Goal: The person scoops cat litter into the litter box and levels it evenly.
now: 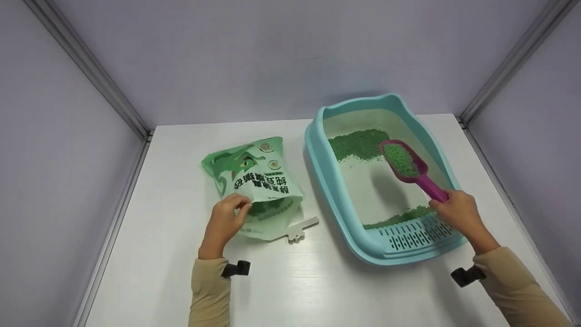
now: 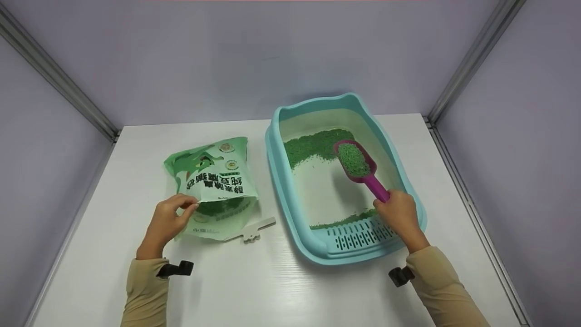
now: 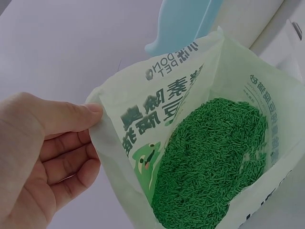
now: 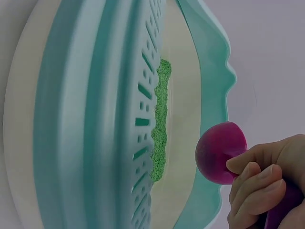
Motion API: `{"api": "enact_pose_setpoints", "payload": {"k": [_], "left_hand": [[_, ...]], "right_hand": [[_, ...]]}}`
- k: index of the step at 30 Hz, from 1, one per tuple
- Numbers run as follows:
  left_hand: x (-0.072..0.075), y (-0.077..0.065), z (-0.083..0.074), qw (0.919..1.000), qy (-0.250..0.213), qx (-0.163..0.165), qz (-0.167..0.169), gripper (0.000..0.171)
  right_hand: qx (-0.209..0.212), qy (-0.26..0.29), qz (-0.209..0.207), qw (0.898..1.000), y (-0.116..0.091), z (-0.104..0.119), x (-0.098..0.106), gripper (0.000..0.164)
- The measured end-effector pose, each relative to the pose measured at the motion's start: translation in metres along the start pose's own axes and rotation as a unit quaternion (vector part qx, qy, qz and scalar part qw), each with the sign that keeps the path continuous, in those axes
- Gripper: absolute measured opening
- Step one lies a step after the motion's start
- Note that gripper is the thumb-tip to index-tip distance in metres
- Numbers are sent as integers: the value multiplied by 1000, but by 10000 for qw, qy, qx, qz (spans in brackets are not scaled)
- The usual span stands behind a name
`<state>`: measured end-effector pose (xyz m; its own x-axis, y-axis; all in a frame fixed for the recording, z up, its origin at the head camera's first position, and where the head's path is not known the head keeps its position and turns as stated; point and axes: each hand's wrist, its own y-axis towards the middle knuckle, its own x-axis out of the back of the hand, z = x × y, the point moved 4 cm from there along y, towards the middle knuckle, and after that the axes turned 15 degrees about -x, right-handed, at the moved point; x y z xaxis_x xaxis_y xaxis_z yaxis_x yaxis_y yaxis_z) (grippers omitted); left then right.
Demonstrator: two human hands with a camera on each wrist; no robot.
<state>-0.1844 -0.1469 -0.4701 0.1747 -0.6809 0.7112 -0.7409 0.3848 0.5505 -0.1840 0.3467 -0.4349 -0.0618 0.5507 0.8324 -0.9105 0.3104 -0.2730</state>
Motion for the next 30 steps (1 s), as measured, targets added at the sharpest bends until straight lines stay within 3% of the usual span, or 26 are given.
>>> {"api": "enact_pose_setpoints", "payload": {"k": [8, 18, 30], "left_hand": [[0, 0, 0, 10000, -52, -22, -15, 7], [1, 0, 0, 9999, 28, -95, -40, 4], [0, 0, 1, 9999, 23, -97, -57, 5]], "right_hand": [[-57, -260, 68, 9996, 12, -1, 7, 35], [-743, 14, 918, 9930, 33, -8, 7, 32], [-1063, 131, 1037, 9888, 57, -9, -2, 24]]}}
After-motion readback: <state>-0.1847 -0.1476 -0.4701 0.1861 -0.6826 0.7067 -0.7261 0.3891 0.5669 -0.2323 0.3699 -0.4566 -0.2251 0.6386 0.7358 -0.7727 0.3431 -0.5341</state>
